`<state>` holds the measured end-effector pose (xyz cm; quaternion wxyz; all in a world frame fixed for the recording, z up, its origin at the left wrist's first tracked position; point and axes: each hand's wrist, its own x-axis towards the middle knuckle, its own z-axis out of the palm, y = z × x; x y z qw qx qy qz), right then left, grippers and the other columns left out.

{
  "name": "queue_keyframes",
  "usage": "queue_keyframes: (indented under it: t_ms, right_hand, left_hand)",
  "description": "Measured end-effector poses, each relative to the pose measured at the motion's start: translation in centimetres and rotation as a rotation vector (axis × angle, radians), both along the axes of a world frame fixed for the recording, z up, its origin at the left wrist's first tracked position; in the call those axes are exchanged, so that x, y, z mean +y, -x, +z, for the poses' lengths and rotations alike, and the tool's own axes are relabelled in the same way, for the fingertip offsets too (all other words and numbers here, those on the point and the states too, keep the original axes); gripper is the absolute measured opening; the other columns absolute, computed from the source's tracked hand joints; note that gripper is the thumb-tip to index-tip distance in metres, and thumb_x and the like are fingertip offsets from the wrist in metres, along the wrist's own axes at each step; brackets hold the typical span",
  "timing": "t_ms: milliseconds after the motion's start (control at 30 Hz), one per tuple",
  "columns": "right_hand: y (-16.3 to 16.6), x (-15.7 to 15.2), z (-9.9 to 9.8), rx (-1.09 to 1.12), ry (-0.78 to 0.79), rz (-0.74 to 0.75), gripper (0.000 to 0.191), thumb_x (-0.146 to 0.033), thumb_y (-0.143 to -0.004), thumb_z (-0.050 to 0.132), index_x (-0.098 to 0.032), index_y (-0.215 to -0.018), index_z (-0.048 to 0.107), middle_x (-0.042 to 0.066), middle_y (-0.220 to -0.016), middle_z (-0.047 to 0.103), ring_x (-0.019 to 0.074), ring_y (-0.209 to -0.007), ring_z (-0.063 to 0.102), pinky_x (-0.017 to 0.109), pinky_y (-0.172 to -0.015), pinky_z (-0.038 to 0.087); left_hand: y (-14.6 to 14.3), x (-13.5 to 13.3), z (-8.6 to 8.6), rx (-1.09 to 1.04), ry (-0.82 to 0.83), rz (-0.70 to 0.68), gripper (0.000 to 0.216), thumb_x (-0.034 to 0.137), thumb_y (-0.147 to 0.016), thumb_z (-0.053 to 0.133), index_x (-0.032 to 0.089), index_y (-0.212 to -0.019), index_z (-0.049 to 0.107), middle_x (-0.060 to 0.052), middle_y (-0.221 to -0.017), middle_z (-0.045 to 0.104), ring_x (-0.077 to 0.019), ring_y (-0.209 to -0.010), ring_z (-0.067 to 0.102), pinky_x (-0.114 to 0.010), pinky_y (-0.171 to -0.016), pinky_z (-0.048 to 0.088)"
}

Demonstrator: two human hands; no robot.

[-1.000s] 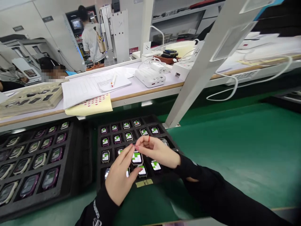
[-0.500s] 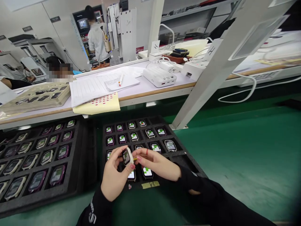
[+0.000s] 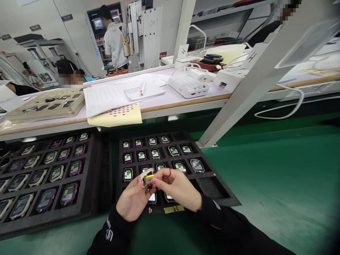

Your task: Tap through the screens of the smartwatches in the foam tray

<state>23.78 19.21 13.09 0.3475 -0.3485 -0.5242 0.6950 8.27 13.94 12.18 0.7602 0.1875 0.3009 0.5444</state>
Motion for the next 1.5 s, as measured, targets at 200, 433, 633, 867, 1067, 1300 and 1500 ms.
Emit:
queue_keyframes:
  t_ms: [200, 433, 633, 867, 1067, 1300, 1500]
  right_hand:
    - [0.6, -0.3, -0.9, -0.118, -0.087, -0.102, 0.044, -0.057, -0.068, 0.08, -0.019, -0.067, 0.057, 0.005, -0.068, 0.068, 0.0202, -0.065, 0.064, 0.03, -0.06, 0.051]
    - [0.7, 0.6, -0.2, -0.307, -0.364, -0.121, 0.034, -0.051, -0.088, 0.059, -0.019, -0.08, 0.066, 0.004, -0.072, 0.067, 0.0176, -0.06, 0.059, 0.028, -0.055, 0.046]
    - [1.7, 0.5, -0.1, -0.502, -0.576, 0.175, 0.025, -0.028, -0.096, 0.046, -0.019, -0.092, 0.069, 0.005, -0.09, 0.071, 0.0201, -0.077, 0.065, 0.029, -0.069, 0.049]
    - [4.9, -0.9, -0.6, -1.035, -0.933, 0.47, 0.027, -0.016, -0.1, 0.045, -0.016, -0.093, 0.071, 0.008, -0.092, 0.065, 0.0212, -0.08, 0.065, 0.028, -0.069, 0.047]
    - [6.6, -2.0, -0.4, -1.227, -1.071, 0.539, 0.024, -0.011, -0.098, 0.044, -0.012, -0.092, 0.067, 0.011, -0.096, 0.06, 0.0232, -0.076, 0.065, 0.03, -0.058, 0.044]
    - [6.4, -2.3, -1.1, -1.142, -0.922, 0.478, 0.021, -0.017, -0.1, 0.044, -0.015, -0.099, 0.065, 0.009, -0.101, 0.057, 0.0214, -0.075, 0.065, 0.031, -0.063, 0.046]
    - [5.5, -2.5, -1.5, -0.751, -0.731, 0.372, 0.014, -0.015, -0.097, 0.049, -0.016, -0.098, 0.063, 0.007, -0.101, 0.062, 0.0201, -0.078, 0.063, 0.031, -0.072, 0.047]
  left_hand:
    - [0.6, -0.5, -0.7, 0.014, 0.072, -0.059, 0.043, 0.035, -0.071, 0.081, 0.024, -0.112, 0.071, -0.005, -0.095, 0.067, -0.0138, -0.087, 0.059, -0.024, -0.075, 0.047]
    - [2.1, 1.1, 2.0, 0.118, 0.115, 0.006, 0.053, 0.021, -0.059, 0.088, 0.02, -0.109, 0.071, -0.004, -0.087, 0.069, -0.0093, -0.074, 0.062, -0.019, -0.07, 0.049]
    - [3.4, 3.3, 1.6, 0.426, -0.101, 0.247, 0.065, 0.017, -0.059, 0.085, 0.016, -0.12, 0.061, -0.005, -0.093, 0.07, -0.0121, -0.08, 0.064, -0.025, -0.08, 0.051]
    - [3.4, 3.1, -1.7, 0.82, -0.227, 0.483, 0.05, 0.014, -0.067, 0.073, 0.018, -0.116, 0.061, -0.008, -0.109, 0.07, -0.019, -0.095, 0.067, -0.027, -0.079, 0.054]
    - [3.9, 3.3, -1.8, 0.848, -0.213, 0.526, 0.051, 0.014, -0.068, 0.073, 0.018, -0.118, 0.061, -0.007, -0.103, 0.072, -0.0189, -0.09, 0.068, -0.027, -0.076, 0.055]
    - [3.9, 3.7, -2.7, 0.781, -0.194, 0.525, 0.056, 0.014, -0.066, 0.074, 0.017, -0.121, 0.06, -0.007, -0.101, 0.071, -0.0179, -0.089, 0.068, -0.025, -0.073, 0.054]
    - [4.0, 3.8, -2.8, 0.741, -0.148, 0.54, 0.057, 0.016, -0.065, 0.075, 0.015, -0.12, 0.059, -0.007, -0.096, 0.071, -0.0176, -0.085, 0.067, -0.026, -0.073, 0.054]
